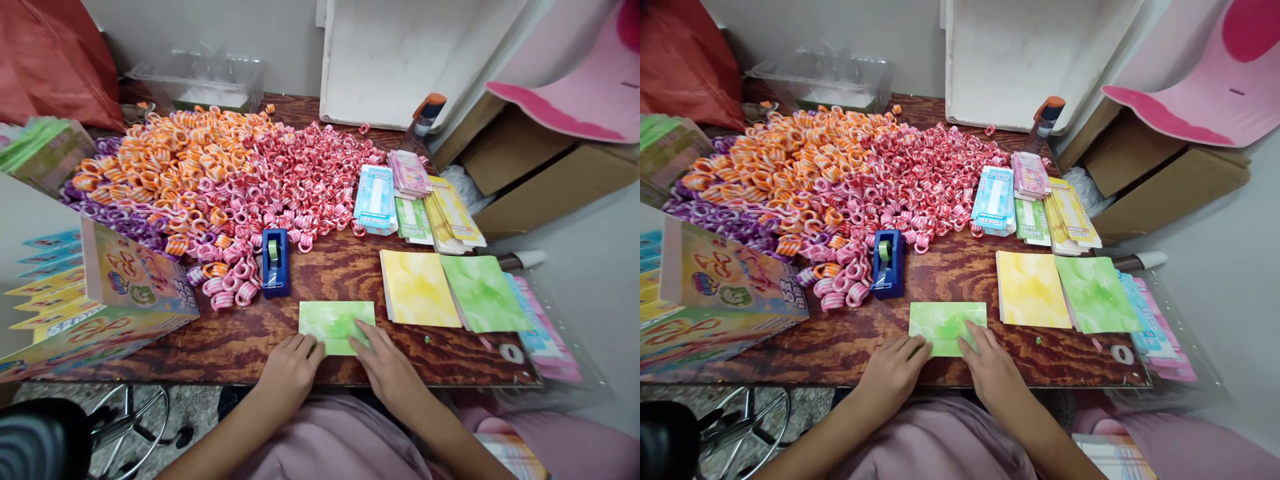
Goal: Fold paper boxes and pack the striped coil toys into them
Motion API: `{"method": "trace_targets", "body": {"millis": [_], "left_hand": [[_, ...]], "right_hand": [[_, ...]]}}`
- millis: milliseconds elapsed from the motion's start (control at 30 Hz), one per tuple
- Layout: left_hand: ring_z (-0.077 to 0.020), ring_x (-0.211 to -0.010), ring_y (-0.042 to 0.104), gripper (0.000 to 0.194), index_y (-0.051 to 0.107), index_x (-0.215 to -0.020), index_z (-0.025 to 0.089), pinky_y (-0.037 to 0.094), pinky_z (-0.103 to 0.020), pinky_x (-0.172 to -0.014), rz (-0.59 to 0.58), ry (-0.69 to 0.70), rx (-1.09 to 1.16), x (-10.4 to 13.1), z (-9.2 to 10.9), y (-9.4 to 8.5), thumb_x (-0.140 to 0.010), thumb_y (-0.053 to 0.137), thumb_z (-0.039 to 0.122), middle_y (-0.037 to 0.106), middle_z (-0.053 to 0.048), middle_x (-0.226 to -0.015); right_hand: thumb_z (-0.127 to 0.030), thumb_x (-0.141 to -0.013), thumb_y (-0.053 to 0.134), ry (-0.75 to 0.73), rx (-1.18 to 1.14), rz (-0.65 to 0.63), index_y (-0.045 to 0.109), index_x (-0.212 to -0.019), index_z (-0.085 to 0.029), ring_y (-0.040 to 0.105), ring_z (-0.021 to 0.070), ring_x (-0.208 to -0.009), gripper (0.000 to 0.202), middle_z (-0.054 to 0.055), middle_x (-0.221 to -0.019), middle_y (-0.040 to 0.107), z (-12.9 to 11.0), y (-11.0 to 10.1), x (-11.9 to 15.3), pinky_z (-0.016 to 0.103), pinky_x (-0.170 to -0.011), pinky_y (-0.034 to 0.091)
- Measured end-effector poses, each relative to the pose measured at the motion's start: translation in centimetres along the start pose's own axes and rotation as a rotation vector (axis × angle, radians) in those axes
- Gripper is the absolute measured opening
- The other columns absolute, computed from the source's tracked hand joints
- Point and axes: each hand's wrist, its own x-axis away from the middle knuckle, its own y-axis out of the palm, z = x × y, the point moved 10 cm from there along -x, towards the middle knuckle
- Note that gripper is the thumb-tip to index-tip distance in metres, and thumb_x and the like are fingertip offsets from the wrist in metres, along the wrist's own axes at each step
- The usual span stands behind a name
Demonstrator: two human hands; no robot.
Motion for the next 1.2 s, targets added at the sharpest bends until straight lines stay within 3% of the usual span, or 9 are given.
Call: {"method": "trace_targets", "body": {"millis": [100, 167, 300, 433, 600, 733, 867, 1000, 1200], "left_hand": [[-0.0224, -0.071, 0.065, 0.016, 0.066, -0.083, 0.019, 0.052, -0.034, -0.061, -0.033, -0.017, 0.010, -1.7, -1.1, -0.2, -0.093, 0.062, 0.007, 0.068, -0.003, -0.079], [-0.0242, -0.076, 0.064, 0.019, 0.065, -0.078, 0.018, 0.052, -0.035, -0.065, -0.036, -0.031, 0.003, -2.8, -1.8, 0.0, -0.095, 0.064, 0.010, 0.067, -0.005, -0.081], [-0.0239, -0.081, 0.062, 0.018, 0.067, -0.081, 0.018, 0.051, -0.036, -0.073, -0.033, -0.008, 0.004, -4.1, -2.2, 0.8, -0.097, 0.062, 0.010, 0.065, -0.006, -0.085], [-0.0249, -0.080, 0.059, 0.021, 0.065, -0.084, 0.017, 0.050, -0.037, -0.074, -0.009, 0.020, -0.002, -3.7, -1.4, 1.1, -0.099, 0.054, 0.008, 0.063, -0.007, -0.083], [-0.0254, -0.077, 0.059, 0.028, 0.066, -0.082, 0.016, 0.048, -0.038, -0.071, 0.005, 0.048, -0.023, -2.6, 0.3, 1.3, -0.101, 0.047, 0.006, 0.064, -0.008, -0.080], [-0.0233, -0.078, 0.062, 0.033, 0.071, -0.102, 0.007, 0.049, -0.037, -0.075, 0.010, 0.052, -0.031, -0.7, 1.3, 1.1, -0.106, 0.038, 0.009, 0.070, -0.009, -0.085], [-0.0265, -0.095, 0.067, 0.044, 0.069, -0.119, 0.000, 0.050, -0.040, -0.088, 0.009, 0.038, -0.045, 1.3, 2.5, 1.0, -0.112, 0.031, 0.023, 0.075, -0.015, -0.101], [-0.0317, -0.113, 0.065, 0.052, 0.067, -0.124, -0.002, 0.047, -0.045, -0.105, 0.034, 0.028, -0.083, 2.3, 3.4, 1.2, -0.112, 0.026, 0.028, 0.074, -0.019, -0.119], [-0.0356, -0.114, 0.061, 0.040, 0.062, -0.130, -0.001, 0.056, -0.044, -0.093, 0.004, 0.026, -0.026, 2.6, 2.4, 2.0, -0.107, 0.040, 0.024, 0.072, -0.020, -0.119]], "right_hand": [[-0.006, -0.100, 0.049, 0.043, 0.001, -0.003, 0.072, -0.109, -0.015, 0.058, 0.0254, -0.091, 0.026, 0.012, -0.098, 0.068, 1.1, -0.5, -1.6, 0.037, -0.081, 0.052], [-0.007, -0.099, 0.054, 0.044, 0.021, -0.001, 0.072, -0.097, -0.015, 0.054, 0.0251, -0.083, 0.020, 0.009, -0.086, 0.064, 1.6, -0.4, -2.7, 0.038, -0.076, 0.047], [-0.006, -0.095, 0.060, 0.000, 0.045, 0.009, 0.067, -0.079, -0.018, 0.051, 0.0238, -0.080, 0.022, 0.006, -0.079, 0.062, 2.0, 0.3, -4.1, 0.038, -0.075, 0.040], [-0.001, -0.091, 0.056, -0.020, 0.087, 0.036, 0.066, -0.075, -0.018, 0.048, 0.0245, -0.080, 0.025, 0.008, -0.079, 0.060, 1.8, 0.9, -3.8, 0.038, -0.074, 0.037], [-0.002, -0.093, 0.048, -0.046, 0.134, 0.043, 0.074, -0.099, -0.010, 0.048, 0.0263, -0.079, 0.028, 0.011, -0.082, 0.063, 0.3, 1.4, -1.8, 0.040, -0.076, 0.039], [-0.008, -0.099, 0.048, -0.057, 0.146, 0.033, 0.069, -0.125, -0.001, 0.055, 0.0280, -0.091, 0.034, 0.015, -0.097, 0.071, -1.1, 1.4, 0.0, 0.043, -0.093, 0.041], [-0.018, -0.103, 0.051, -0.005, 0.140, 0.024, 0.067, -0.129, 0.000, 0.058, 0.0296, -0.101, 0.036, 0.019, -0.110, 0.073, -1.8, 1.5, 1.4, 0.043, -0.098, 0.041], [-0.016, -0.102, 0.048, 0.060, 0.117, 0.035, 0.068, -0.129, -0.004, 0.058, 0.0302, -0.103, 0.036, 0.019, -0.117, 0.074, -1.9, 2.0, 2.1, 0.044, -0.093, 0.043], [-0.017, -0.099, 0.054, 0.154, 0.051, 0.020, 0.065, -0.134, -0.008, 0.056, 0.0297, -0.097, 0.038, 0.018, -0.117, 0.073, -1.0, 1.4, 2.0, 0.044, -0.084, 0.047]]}}
